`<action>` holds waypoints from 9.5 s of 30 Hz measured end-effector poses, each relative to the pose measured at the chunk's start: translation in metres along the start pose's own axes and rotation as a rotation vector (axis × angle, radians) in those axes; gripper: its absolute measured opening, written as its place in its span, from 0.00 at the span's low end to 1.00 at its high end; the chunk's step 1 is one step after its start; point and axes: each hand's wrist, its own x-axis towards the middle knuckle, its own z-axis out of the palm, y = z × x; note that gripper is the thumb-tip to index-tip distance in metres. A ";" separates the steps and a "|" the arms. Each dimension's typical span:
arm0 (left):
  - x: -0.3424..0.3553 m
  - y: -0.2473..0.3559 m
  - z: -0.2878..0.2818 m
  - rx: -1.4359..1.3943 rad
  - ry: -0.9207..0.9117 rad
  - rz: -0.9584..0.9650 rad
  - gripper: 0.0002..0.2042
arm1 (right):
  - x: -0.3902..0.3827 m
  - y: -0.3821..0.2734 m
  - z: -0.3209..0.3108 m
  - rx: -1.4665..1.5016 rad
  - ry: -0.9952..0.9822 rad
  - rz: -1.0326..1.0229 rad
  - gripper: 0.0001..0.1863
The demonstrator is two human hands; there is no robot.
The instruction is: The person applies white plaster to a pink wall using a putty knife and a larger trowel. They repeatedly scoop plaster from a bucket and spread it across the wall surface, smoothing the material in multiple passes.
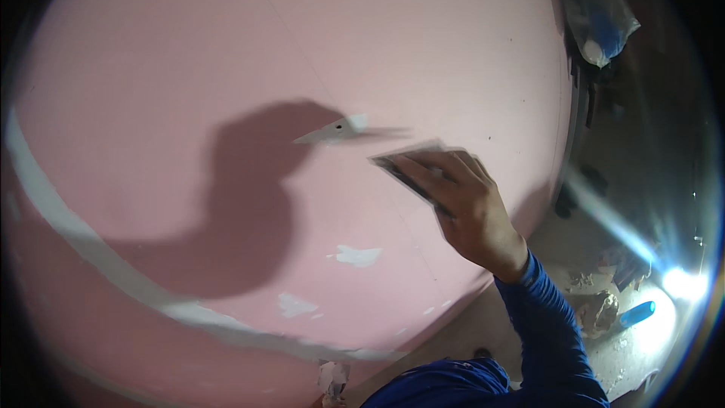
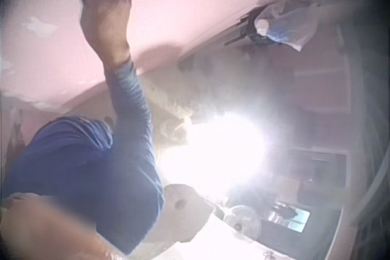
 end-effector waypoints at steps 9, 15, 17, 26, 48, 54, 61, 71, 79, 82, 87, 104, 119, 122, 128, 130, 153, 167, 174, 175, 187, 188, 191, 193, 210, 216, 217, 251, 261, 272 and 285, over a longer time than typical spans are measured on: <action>0.033 -0.028 -0.001 -0.091 -0.004 0.049 0.28 | 0.078 -0.008 0.049 -0.363 0.205 -0.116 0.28; 0.036 -0.029 -0.022 -0.086 -0.031 0.101 0.28 | 0.053 -0.017 0.025 -0.246 0.127 0.033 0.33; 0.034 -0.032 -0.035 -0.061 -0.042 0.117 0.28 | 0.052 -0.042 0.019 -0.147 0.095 0.113 0.33; 0.046 -0.029 -0.056 -0.046 -0.054 0.106 0.28 | 0.109 -0.023 -0.005 -0.013 0.092 0.260 0.12; 0.078 0.042 0.044 0.035 -0.080 0.124 0.28 | -0.112 0.189 -0.013 0.117 0.403 0.811 0.15; 0.072 0.071 0.085 0.065 -0.065 0.097 0.28 | -0.084 0.205 0.030 -0.041 0.417 0.561 0.24; 0.066 0.098 0.111 0.090 -0.023 0.050 0.28 | -0.099 0.200 0.056 -0.073 0.276 0.668 0.32; 0.058 0.112 0.128 0.108 -0.009 0.035 0.28 | -0.075 0.226 0.024 0.090 0.381 0.779 0.23; 0.056 0.115 0.132 0.109 0.017 0.007 0.28 | -0.061 0.184 0.017 0.061 0.332 0.694 0.19; 0.056 0.115 0.134 0.104 0.021 0.002 0.28 | -0.067 0.222 0.004 0.177 0.311 0.756 0.12; 0.050 0.110 0.135 0.084 0.032 0.004 0.28 | -0.071 0.291 -0.009 0.321 0.292 0.961 0.16; 0.057 0.131 0.159 0.124 0.016 0.031 0.28 | -0.070 0.383 -0.008 -0.209 0.403 0.735 0.23; 0.070 0.137 0.164 0.150 0.014 0.039 0.28 | -0.074 0.409 -0.022 -0.035 0.434 0.905 0.19; 0.071 0.133 0.156 0.135 0.013 0.032 0.28 | -0.058 0.393 -0.015 -0.132 0.397 0.857 0.18; 0.083 0.133 0.140 0.133 -0.020 0.034 0.28 | -0.075 0.363 -0.014 -0.084 0.374 0.747 0.16; 0.088 0.133 0.135 0.137 -0.030 0.044 0.28 | -0.074 0.396 -0.031 0.086 0.347 0.928 0.18; 0.108 0.125 0.069 0.152 -0.090 0.087 0.28 | -0.183 0.362 0.061 -0.166 0.369 0.942 0.20; 0.090 0.184 0.183 0.253 -0.104 0.021 0.28 | -0.222 0.373 0.040 0.180 0.355 1.196 0.21; 0.068 0.199 0.241 0.264 -0.065 -0.027 0.28 | -0.172 0.366 0.030 0.253 0.269 1.167 0.25; 0.067 0.204 0.250 0.266 -0.060 -0.039 0.29 | -0.168 0.362 0.028 0.206 0.271 1.072 0.24; 0.059 0.260 0.307 0.306 -0.040 -0.076 0.29 | -0.206 0.423 -0.001 0.539 0.228 1.148 0.14; 0.058 0.260 0.310 0.302 -0.032 -0.078 0.29 | -0.215 0.436 0.005 0.556 0.218 1.261 0.15; 0.057 0.262 0.319 0.281 -0.017 -0.087 0.29 | -0.245 0.468 0.016 0.601 0.234 1.305 0.17; 0.055 0.261 0.325 0.264 -0.012 -0.090 0.29 | -0.256 0.476 0.010 0.751 0.188 1.275 0.17; 0.069 0.258 0.347 0.175 -0.039 -0.032 0.29 | -0.080 0.583 -0.099 -0.239 0.283 0.485 0.30; 0.076 0.275 0.353 0.213 -0.051 -0.038 0.29 | -0.115 0.588 -0.068 -0.262 0.215 0.585 0.31; 0.078 0.277 0.353 0.221 -0.060 -0.029 0.29 | -0.124 0.585 -0.069 -0.259 0.178 0.620 0.31; 0.056 0.266 0.341 0.041 -0.026 0.084 0.21 | -0.061 0.592 -0.151 0.357 0.232 0.928 0.17; 0.084 0.254 0.288 0.112 -0.124 0.201 0.20 | 0.060 0.416 -0.139 -0.282 0.292 0.071 0.29; 0.155 0.262 0.300 0.158 -0.269 0.299 0.23 | -0.014 0.475 -0.076 -0.076 0.156 0.374 0.28; 0.191 0.298 0.355 0.295 -0.426 0.485 0.25 | -0.022 0.402 -0.137 0.156 0.382 0.485 0.19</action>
